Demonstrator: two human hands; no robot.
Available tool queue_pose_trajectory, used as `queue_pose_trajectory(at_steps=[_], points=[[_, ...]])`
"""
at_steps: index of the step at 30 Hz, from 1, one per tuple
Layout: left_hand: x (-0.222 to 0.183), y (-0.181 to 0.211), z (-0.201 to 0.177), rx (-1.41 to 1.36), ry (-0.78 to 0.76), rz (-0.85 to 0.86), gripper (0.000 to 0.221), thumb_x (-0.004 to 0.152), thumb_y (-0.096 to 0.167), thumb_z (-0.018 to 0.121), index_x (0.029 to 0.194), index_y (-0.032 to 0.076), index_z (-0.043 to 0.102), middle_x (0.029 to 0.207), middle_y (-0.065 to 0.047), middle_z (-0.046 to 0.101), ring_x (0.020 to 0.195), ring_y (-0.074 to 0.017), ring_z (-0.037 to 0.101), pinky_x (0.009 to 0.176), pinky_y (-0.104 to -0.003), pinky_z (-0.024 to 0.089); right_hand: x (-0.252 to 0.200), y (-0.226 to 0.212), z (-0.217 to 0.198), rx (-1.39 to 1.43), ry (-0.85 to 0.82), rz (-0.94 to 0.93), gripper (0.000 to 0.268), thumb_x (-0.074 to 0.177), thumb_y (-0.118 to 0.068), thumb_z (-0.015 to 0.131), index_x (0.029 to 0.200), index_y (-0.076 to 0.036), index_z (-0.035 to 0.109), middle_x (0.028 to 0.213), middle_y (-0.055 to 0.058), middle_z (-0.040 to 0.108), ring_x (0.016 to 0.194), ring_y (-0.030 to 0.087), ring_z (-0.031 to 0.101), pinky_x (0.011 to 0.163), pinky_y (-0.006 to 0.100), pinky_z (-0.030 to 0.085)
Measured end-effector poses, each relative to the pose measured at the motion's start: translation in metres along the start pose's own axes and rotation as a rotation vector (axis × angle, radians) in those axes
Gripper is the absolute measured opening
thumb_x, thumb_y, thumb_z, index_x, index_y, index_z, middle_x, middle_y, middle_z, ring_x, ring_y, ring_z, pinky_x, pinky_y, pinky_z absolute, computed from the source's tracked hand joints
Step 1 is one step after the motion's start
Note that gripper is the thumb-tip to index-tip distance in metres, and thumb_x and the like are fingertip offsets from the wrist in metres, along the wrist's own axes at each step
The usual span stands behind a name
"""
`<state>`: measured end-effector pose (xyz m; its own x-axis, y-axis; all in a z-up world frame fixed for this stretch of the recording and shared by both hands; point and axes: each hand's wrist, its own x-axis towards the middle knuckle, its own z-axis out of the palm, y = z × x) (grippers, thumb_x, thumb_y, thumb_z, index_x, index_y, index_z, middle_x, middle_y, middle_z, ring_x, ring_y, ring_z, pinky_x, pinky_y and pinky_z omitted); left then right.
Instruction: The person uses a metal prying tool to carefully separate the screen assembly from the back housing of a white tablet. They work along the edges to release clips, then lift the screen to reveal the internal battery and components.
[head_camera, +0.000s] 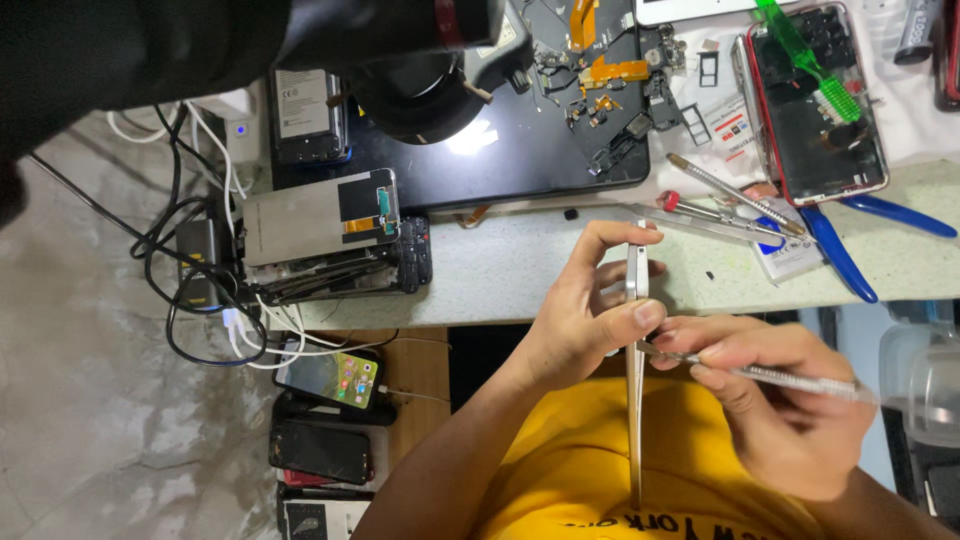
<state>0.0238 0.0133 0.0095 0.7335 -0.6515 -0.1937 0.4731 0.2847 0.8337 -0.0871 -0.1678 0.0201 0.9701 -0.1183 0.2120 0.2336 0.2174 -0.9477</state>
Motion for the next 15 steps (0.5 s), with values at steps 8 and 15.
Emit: queue_pose_trajectory(at_steps=[8,15], points=[[0.000,-0.002,0.000,-0.002,-0.009,0.032,0.070,0.088,0.032,0.078,0.147,0.014,0.044,0.136,-0.021,0.053,0.122,-0.0259,0.056,0.105,-0.042,0.050,0.020,-0.010,-0.009,-0.107,-0.089,0.121,0.013,0.097,0.008,0.061,0.108,0.001,0.060,0.113,0.025,0.072,0.102,0.030,0.075,0.096,0.043,0.063],[0.001,-0.006,-0.002,0.014,-0.007,0.039,0.072,0.088,0.034,0.079,0.147,0.013,0.043,0.135,-0.022,0.053,0.124,-0.0256,0.055,0.106,-0.041,0.049,0.032,-0.033,0.002,-0.233,-0.062,0.247,0.012,0.095,0.006,0.062,0.107,0.005,0.062,0.109,0.023,0.076,0.094,0.026,0.078,0.087,0.037,0.065]])
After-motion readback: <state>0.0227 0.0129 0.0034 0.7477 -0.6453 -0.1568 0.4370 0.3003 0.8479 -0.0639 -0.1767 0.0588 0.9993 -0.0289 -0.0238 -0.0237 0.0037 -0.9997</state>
